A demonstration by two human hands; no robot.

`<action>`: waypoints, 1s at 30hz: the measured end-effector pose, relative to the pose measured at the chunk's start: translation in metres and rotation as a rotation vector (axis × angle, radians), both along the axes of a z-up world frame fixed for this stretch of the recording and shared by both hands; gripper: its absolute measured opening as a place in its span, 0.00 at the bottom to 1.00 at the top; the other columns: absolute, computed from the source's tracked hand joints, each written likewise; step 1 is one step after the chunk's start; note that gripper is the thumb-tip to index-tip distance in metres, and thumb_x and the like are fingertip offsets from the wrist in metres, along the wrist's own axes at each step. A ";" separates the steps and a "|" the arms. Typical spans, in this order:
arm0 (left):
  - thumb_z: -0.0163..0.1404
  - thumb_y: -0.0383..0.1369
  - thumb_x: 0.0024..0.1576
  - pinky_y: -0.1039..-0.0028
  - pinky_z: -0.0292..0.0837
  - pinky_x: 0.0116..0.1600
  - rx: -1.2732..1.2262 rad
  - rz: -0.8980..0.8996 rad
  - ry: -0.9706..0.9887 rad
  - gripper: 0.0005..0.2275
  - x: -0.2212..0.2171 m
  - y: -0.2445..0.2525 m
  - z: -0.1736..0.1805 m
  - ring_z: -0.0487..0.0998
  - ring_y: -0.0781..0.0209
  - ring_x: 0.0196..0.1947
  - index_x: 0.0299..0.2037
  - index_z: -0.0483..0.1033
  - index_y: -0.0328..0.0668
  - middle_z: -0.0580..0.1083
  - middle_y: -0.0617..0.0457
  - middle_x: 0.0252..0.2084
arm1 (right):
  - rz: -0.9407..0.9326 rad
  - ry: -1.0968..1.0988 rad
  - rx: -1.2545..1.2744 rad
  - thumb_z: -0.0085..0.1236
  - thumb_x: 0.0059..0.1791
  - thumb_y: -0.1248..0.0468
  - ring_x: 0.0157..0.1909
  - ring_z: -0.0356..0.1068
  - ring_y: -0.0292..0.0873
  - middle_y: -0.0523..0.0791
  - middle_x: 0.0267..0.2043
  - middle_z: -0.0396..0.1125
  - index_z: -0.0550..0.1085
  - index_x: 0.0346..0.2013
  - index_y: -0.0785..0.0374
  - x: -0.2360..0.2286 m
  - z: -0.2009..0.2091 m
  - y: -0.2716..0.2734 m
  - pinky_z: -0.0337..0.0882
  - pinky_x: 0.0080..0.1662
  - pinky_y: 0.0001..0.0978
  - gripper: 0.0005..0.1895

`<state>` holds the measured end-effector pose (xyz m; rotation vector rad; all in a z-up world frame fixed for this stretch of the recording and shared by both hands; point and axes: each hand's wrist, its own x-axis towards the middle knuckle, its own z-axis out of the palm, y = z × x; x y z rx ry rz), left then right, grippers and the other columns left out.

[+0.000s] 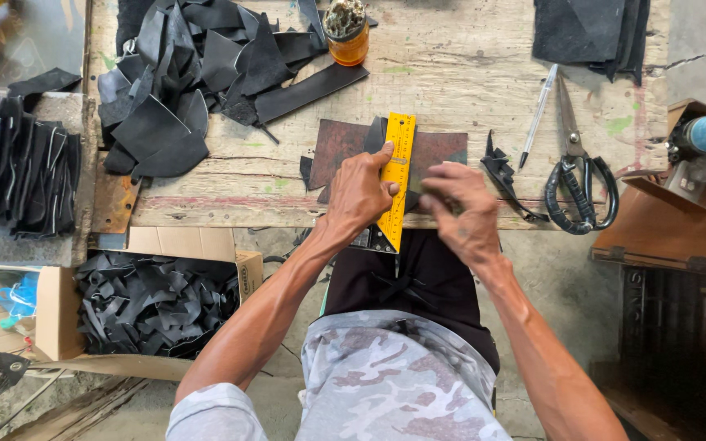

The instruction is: The person processes various black leather pieces by hand and using shears, applying a liquid from a jar with their fingers, marking a piece with a pen and ruler, and cutting along the lines.

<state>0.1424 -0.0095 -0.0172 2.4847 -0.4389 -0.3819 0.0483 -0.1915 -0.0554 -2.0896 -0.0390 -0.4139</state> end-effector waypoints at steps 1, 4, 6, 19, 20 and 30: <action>0.63 0.28 0.48 0.55 0.75 0.42 0.004 0.004 0.010 0.28 0.000 0.000 0.000 0.81 0.41 0.40 0.61 0.73 0.37 0.78 0.34 0.40 | -0.066 -0.015 0.026 0.66 0.47 0.70 0.61 0.69 0.49 0.47 0.53 0.73 0.80 0.41 0.61 0.001 0.000 -0.008 0.69 0.62 0.45 0.08; 0.63 0.29 0.48 0.55 0.75 0.43 0.019 0.013 0.032 0.27 -0.002 0.002 0.002 0.81 0.41 0.41 0.61 0.73 0.40 0.79 0.36 0.40 | -0.389 0.159 0.018 0.62 0.54 0.69 0.42 0.74 0.45 0.48 0.43 0.75 0.79 0.41 0.60 0.009 0.002 -0.046 0.76 0.41 0.35 0.02; 0.63 0.29 0.47 0.55 0.75 0.43 0.019 -0.002 0.027 0.28 0.000 0.001 0.004 0.81 0.41 0.40 0.61 0.73 0.41 0.78 0.37 0.40 | -0.395 0.190 -0.073 0.61 0.56 0.69 0.37 0.75 0.45 0.51 0.42 0.75 0.76 0.47 0.65 0.019 0.003 -0.078 0.76 0.35 0.31 0.05; 0.62 0.29 0.48 0.57 0.76 0.40 0.023 -0.011 0.027 0.27 0.001 0.001 0.003 0.82 0.44 0.37 0.61 0.74 0.41 0.79 0.37 0.39 | -0.288 0.416 -0.152 0.63 0.44 0.75 0.31 0.77 0.47 0.55 0.32 0.74 0.68 0.56 0.77 0.047 -0.014 -0.122 0.79 0.34 0.33 0.26; 0.62 0.29 0.48 0.56 0.76 0.40 0.025 -0.016 0.022 0.27 0.002 0.001 0.003 0.82 0.43 0.37 0.61 0.74 0.41 0.79 0.37 0.38 | -0.298 0.417 -0.152 0.62 0.43 0.76 0.31 0.77 0.47 0.55 0.32 0.74 0.69 0.55 0.78 0.047 -0.014 -0.123 0.79 0.34 0.34 0.25; 0.61 0.30 0.50 0.55 0.76 0.39 0.092 -0.064 0.040 0.20 0.006 -0.003 0.001 0.82 0.43 0.36 0.53 0.79 0.37 0.79 0.39 0.37 | -0.246 0.227 0.678 0.64 0.49 0.71 0.30 0.74 0.40 0.51 0.34 0.72 0.72 0.41 0.73 0.018 0.006 -0.072 0.78 0.33 0.27 0.11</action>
